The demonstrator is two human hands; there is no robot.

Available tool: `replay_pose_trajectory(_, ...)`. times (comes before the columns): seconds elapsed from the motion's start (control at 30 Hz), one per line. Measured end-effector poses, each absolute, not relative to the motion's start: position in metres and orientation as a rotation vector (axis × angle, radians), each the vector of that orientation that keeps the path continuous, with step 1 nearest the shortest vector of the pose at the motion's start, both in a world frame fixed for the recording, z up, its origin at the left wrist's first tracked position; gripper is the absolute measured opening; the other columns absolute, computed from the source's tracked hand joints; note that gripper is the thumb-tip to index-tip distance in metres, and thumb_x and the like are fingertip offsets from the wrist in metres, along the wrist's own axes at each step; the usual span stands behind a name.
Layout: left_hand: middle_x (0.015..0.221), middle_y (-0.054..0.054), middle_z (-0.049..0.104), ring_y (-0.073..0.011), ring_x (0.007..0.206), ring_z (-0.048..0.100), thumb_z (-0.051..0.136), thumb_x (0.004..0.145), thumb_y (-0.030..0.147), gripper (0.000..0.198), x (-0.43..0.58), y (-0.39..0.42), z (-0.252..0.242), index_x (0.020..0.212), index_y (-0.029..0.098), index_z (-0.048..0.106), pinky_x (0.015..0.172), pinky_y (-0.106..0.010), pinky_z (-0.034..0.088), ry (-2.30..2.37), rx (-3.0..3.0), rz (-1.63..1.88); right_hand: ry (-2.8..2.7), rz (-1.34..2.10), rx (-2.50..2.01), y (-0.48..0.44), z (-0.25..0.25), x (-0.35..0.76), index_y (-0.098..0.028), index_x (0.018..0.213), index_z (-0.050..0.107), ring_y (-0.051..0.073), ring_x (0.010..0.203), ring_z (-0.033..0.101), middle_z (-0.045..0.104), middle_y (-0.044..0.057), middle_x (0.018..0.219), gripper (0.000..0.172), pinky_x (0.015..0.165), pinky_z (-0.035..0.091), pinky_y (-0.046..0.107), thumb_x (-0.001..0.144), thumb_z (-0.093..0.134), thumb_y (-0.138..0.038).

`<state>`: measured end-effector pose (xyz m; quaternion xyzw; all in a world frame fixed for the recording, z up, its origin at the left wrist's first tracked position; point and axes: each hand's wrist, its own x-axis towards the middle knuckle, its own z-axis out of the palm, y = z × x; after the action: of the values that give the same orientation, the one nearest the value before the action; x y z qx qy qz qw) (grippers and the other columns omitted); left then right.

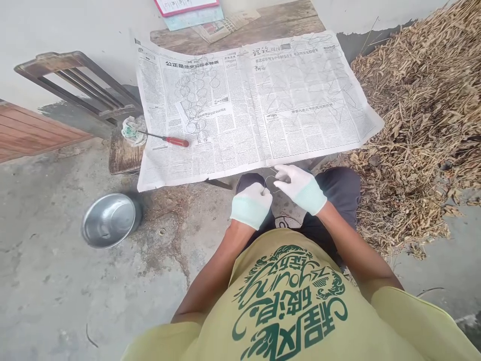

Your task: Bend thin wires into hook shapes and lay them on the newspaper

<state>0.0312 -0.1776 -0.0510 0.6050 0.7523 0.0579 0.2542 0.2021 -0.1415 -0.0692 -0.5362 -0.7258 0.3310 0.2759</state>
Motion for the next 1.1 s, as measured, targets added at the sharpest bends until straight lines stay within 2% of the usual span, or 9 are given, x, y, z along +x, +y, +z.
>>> replay_pose_trajectory(0.13, 0.071, -0.002, 0.067, -0.0189, 0.067, 0.06, 0.05, 0.093, 0.037, 0.023, 0.031, -0.179, -0.051, 0.075, 0.025, 0.058, 0.067, -0.029, 0.04, 2.02, 1.635, 0.167, -2.262, 0.536, -1.236, -0.138, -0.077, 0.202, -0.022, 0.13, 0.074, 0.024, 0.097, 0.068, 0.077, 0.008, 0.102, 0.031, 0.092, 0.053, 0.038, 0.104, 0.057, -0.024)
replay_pose_trajectory(0.27, 0.071, -0.002, 0.068, -0.0198, 0.07, 0.062, 0.05, 0.094, 0.036, 0.023, 0.029, -0.179, -0.053, 0.075, 0.025, 0.058, 0.069, -0.029, 0.041, 2.036, 1.618, 0.201, -2.394, 0.388, -1.152, -0.137, -0.075, 0.203, -0.021, 0.124, 0.076, 0.023, 0.087, 0.065, 0.076, 0.009, 0.094, 0.035, 0.085, 0.049, 0.035, 0.109, 0.045, -0.028)
replay_pose_trajectory(0.57, 0.075, -0.003, 0.068, -0.0222, 0.073, 0.064, 0.051, 0.096, 0.035, 0.02, 0.026, -0.177, -0.06, 0.079, 0.026, 0.059, 0.07, -0.031, 0.043, 2.126, 1.503, 0.263, -2.467, 0.199, -1.291, -0.139, -0.065, 0.191, -0.018, 0.111, 0.08, 0.021, 0.072, 0.057, 0.072, 0.007, 0.076, 0.038, 0.073, 0.037, 0.034, 0.107, 0.043, -0.023)
replay_pose_trajectory(0.83, 0.083, -0.005, 0.071, -0.0229, 0.082, 0.067, 0.051, 0.099, 0.032, 0.022, 0.028, -0.175, -0.062, 0.079, 0.025, 0.058, 0.075, -0.031, 0.044, 2.161, 1.409, 0.39, -2.479, 0.166, -1.319, -0.143, -0.062, 0.18, -0.016, 0.11, 0.081, 0.022, 0.073, 0.057, 0.072, 0.008, 0.074, 0.037, 0.073, 0.035, 0.035, 0.104, 0.044, -0.019)
replay_pose_trajectory(0.97, 0.078, -0.003, 0.071, -0.0206, 0.078, 0.066, 0.05, 0.099, 0.034, 0.028, 0.026, -0.169, -0.068, 0.073, 0.024, 0.057, 0.073, -0.03, 0.044, 2.141, 1.328, 0.542, -2.476, 0.124, -1.321, -0.143, -0.063, 0.177, -0.017, 0.102, 0.08, 0.021, 0.068, 0.053, 0.068, 0.008, 0.069, 0.037, 0.071, 0.032, 0.036, 0.104, 0.043, -0.018)
replay_pose_trajectory(1.1, 0.07, -0.001, 0.07, -0.0181, 0.069, 0.065, 0.05, 0.096, 0.038, 0.028, 0.021, -0.16, -0.078, 0.076, 0.023, 0.062, 0.07, -0.029, 0.046, 2.027, 1.197, 0.719, -2.494, 0.108, -1.293, -0.142, -0.065, 0.174, -0.016, 0.095, 0.078, 0.021, 0.066, 0.05, 0.066, 0.008, 0.068, 0.036, 0.069, 0.03, 0.036, 0.102, 0.043, -0.016)
